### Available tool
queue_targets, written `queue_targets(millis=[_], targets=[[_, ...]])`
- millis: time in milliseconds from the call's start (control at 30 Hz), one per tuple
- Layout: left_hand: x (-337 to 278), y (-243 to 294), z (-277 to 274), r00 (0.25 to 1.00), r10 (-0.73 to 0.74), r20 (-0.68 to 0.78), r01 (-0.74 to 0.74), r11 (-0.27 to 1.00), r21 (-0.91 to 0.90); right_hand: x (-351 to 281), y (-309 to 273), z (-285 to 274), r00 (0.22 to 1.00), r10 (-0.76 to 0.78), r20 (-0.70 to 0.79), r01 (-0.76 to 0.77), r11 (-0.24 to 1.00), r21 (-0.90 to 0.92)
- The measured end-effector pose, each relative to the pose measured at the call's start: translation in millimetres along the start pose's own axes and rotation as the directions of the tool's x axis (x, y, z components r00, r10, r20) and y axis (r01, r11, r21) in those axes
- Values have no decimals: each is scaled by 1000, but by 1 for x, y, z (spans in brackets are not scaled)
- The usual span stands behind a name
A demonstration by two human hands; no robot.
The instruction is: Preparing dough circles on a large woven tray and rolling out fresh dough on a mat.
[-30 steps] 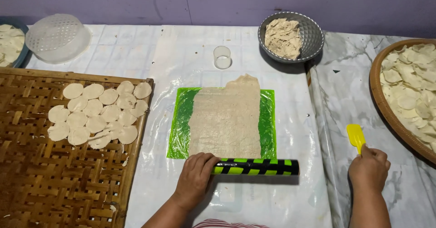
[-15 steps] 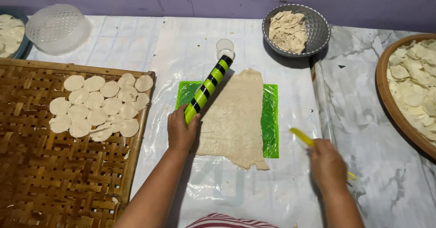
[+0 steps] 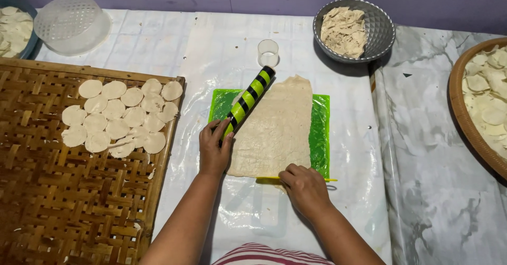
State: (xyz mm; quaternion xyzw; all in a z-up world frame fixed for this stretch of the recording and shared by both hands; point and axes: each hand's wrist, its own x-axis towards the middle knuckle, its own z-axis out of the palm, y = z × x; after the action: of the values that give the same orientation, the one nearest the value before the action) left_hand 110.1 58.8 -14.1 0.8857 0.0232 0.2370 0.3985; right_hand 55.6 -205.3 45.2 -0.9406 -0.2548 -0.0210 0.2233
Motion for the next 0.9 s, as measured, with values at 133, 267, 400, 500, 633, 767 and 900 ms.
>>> queue_targets(millis=[133,267,400,500,633,767,900], targets=[[0,3,-1,1000,9,10,-9,1000,1,-9,14,-12,998,64,18,-62,995,-78],[-2,-1,1,1000,29,3,-29,1000,4,-29,34,-36,994,100,33,-95,988,-119],[-2,0,1,1000,24,6,-24,1000,6,-51,54,-57,984,178,10,-173,965,-197],[-4,-1,2,1000,26,4,-26,1000,5,-61,62,-69,974,226,0,-218,941,-259],[-4,-5,4,999,41,-8,-41,999,5,-63,65,-86,768,614,181,-543,775,-324],[-4,-5,5,999,37,2,-37,999,11,-63,93,-59,504,781,370,-613,625,-484],[-5,-5,5,999,33,-7,-33,999,11,-44,80,-29,519,671,530,-539,738,-406]])
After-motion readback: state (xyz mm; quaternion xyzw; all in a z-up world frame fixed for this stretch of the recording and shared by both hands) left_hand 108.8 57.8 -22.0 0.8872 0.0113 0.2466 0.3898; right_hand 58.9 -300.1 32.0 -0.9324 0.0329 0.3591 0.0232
